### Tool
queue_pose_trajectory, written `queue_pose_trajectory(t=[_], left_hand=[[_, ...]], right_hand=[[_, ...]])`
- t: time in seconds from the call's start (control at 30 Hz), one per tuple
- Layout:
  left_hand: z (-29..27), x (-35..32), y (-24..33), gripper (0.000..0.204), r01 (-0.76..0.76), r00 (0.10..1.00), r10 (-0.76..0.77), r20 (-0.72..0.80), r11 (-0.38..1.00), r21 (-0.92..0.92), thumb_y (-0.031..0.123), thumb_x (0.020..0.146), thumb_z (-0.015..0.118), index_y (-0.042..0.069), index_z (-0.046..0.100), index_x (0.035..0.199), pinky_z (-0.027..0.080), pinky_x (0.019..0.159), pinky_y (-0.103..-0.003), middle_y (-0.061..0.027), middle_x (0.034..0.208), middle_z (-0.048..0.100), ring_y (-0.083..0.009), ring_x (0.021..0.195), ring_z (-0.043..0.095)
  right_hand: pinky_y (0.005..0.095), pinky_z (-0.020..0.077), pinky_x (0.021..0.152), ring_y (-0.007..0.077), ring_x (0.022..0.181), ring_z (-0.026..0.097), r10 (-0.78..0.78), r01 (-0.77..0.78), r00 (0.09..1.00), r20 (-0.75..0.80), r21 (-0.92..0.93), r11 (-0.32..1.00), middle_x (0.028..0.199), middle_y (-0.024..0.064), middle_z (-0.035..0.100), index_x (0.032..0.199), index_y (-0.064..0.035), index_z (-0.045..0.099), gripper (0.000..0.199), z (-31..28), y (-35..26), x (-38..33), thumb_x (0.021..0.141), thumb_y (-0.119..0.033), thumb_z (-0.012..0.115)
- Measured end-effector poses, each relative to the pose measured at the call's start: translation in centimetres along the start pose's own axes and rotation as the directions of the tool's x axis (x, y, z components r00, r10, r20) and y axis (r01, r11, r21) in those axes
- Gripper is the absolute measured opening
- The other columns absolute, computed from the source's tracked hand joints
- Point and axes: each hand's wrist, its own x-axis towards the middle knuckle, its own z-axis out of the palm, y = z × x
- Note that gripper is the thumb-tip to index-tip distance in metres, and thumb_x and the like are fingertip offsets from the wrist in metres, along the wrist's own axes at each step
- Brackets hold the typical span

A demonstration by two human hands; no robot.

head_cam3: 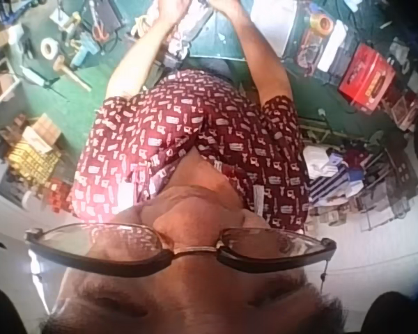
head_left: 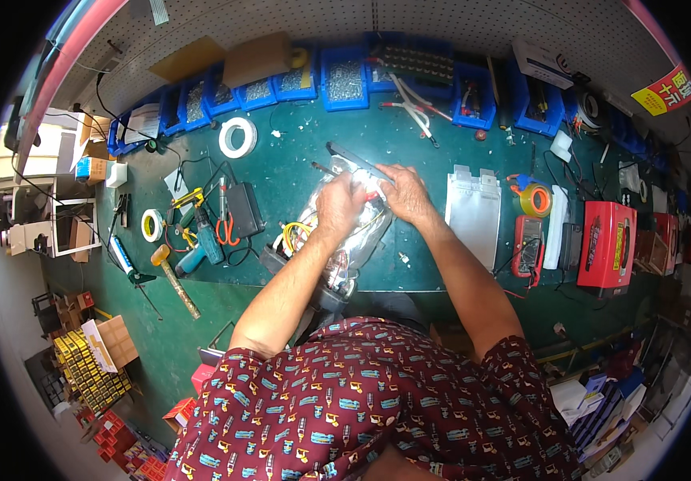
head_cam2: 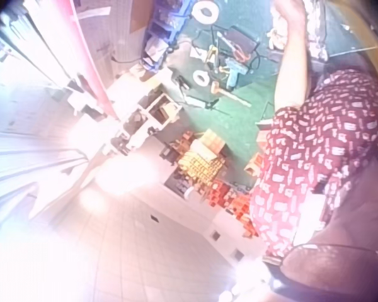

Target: The person assembles and tests an electronic device on a workbench. They connect wires to a battery pack, use a multimeter to check readings, and manipulate components with their hands.

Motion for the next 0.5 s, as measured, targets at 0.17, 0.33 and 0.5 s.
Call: queue_pose_trajectory(t=[0.17, 0.33, 0.5], left_hand=[[-0.30, -0.06, -0.14, 0.017, -0.060, 0.998, 0.059, 0.009, 0.998, 0.006, 0.018, 0.087, 0.069, 0.003, 0.064, 0.082, 0.050, 0.061, -0.043, -0.0160, 0.072, 0.067, -0.0332, 0.065, 0.066], [-0.19, -0.08, -0.41, 0.016, -0.115, 0.993, 0.116, -0.021, 0.993, 0.038, 0.019, 0.087, 0.069, 0.003, 0.065, 0.084, 0.051, 0.063, -0.045, -0.0169, 0.074, 0.067, -0.0367, 0.069, 0.066], [0.43, -0.22, -0.93, 0.017, -0.107, 0.993, 0.112, -0.049, 0.990, 0.087, 0.020, 0.088, 0.067, 0.004, 0.065, 0.085, 0.051, 0.064, -0.048, -0.0176, 0.076, 0.068, -0.0383, 0.071, 0.066]], right_hand=[[0.0494, 0.0413, 0.107, 0.0358, 0.122, 0.055, -0.001, 0.001, 1.000, -0.003, -0.010, 1.000, 0.134, 0.0110, 0.063, 0.132, -0.0122, 0.065, 0.042, 0.11, 0.13, 0.01, 0.092, -0.022, 0.060], [0.0498, 0.0416, 0.106, 0.0364, 0.121, 0.055, -0.002, 0.002, 1.000, 0.003, -0.002, 1.000, 0.133, 0.0116, 0.063, 0.132, -0.0123, 0.065, 0.042, -0.05, 0.00, 0.02, 0.092, -0.022, 0.060], [0.0500, 0.0417, 0.106, 0.0360, 0.121, 0.055, -0.004, 0.004, 1.000, -0.012, -0.003, 1.000, 0.132, 0.0110, 0.063, 0.132, -0.0127, 0.065, 0.041, 0.04, 0.03, 0.02, 0.092, -0.022, 0.060]])
